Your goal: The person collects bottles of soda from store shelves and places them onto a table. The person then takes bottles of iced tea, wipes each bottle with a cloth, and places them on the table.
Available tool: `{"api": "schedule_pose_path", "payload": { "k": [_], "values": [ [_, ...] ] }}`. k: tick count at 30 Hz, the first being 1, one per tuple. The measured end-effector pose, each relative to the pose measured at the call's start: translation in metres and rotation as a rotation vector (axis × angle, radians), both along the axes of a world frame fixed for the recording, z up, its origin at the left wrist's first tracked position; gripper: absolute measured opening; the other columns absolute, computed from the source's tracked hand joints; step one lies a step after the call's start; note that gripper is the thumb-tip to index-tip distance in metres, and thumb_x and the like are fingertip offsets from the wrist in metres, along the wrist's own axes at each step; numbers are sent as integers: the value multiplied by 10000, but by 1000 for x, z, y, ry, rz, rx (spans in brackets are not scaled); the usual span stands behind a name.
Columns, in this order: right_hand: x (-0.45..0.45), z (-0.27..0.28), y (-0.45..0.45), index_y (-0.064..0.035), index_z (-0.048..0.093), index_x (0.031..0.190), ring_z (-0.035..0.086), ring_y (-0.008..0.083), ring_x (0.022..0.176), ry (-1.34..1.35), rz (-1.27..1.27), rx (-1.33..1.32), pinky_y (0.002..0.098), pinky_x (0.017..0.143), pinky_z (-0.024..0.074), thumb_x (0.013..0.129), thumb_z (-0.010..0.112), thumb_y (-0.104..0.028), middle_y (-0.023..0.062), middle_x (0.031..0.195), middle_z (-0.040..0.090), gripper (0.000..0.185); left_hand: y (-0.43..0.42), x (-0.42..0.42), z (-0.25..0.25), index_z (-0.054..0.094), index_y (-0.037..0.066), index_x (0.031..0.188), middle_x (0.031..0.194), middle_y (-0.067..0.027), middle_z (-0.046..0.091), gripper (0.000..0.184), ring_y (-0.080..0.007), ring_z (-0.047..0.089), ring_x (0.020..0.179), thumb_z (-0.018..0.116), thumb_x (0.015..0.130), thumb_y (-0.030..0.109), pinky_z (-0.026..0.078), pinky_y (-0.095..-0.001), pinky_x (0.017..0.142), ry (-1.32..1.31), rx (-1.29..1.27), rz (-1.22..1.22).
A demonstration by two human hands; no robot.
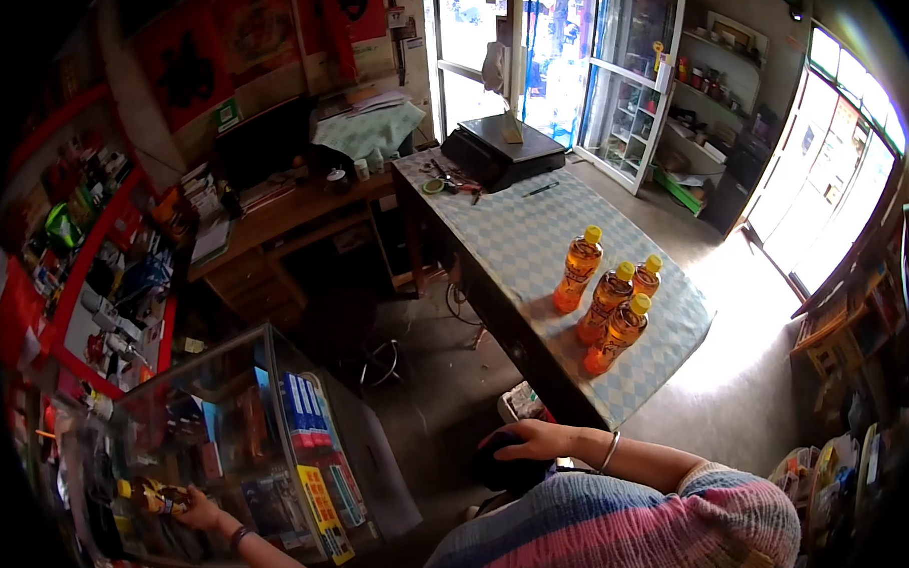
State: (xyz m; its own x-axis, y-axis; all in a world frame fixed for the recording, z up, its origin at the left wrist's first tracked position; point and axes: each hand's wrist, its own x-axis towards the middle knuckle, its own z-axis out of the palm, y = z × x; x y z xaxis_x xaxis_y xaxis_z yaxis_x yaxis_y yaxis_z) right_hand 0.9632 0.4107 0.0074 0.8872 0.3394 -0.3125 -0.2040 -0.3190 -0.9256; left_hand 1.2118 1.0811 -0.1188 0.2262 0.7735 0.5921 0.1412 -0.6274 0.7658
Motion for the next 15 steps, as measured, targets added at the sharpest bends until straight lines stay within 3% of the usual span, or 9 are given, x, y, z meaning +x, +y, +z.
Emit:
{"api": "schedule_pose_path", "payload": {
  "k": [2,5,9,10,12,13,15],
  "values": [
    [-1,5,0,-71,552,1235,542,191,1078,33,-26,17,299,935,405,894,584,-254,106,1161,605,389,7,3,-11,494,-43,1176,1062,-188,622,673,-297,643,891,829,657,222,533,-372,771,-57,-107,-71],
    [0,4,-1,-60,537,1250,533,192,1089,130,-105,80,297,941,401,894,581,-266,100,1180,593,414,-23,-20,12,487,-61,1181,1065,-182,619,633,-273,637,904,813,676,139,524,-351,789,-13,-164,-88],
    [3,-19,-1,-13,528,1236,530,185,1089,327,-302,429,285,946,398,887,588,-313,103,1181,580,464,-60,-46,16,454,-59,1239,1073,-176,610,666,-244,626,904,787,715,182,511,-331,782,20,-144,-298],
    [4,-40,-5,18,536,1194,536,178,1069,426,-380,463,284,910,428,858,634,-305,108,1171,575,477,-90,-61,36,449,-56,1248,1081,-172,606,670,-244,624,902,782,723,193,508,-332,783,128,-153,-306],
    [6,-24,-5,20,542,1169,561,179,1020,452,-415,519,291,872,459,832,670,-274,105,1129,592,465,-121,-83,47,431,-51,1277,1144,-159,575,677,-245,609,941,761,746,211,488,-332,817,317,-99,-367],
    [9,-8,-4,21,545,1157,573,179,995,465,-433,545,294,853,474,819,688,-258,103,1108,600,461,-127,-81,29,398,-41,1310,1193,-169,547,694,-241,581,1018,747,756,189,458,-330,878,181,-194,-480],
    [21,28,-3,13,541,1147,608,174,910,335,-337,685,303,805,507,818,684,-168,79,1029,626,402,-186,-101,42,366,-35,1332,1238,-171,513,704,-242,549,1078,733,762,158,438,-331,911,11,-403,-734]
  ]
}}
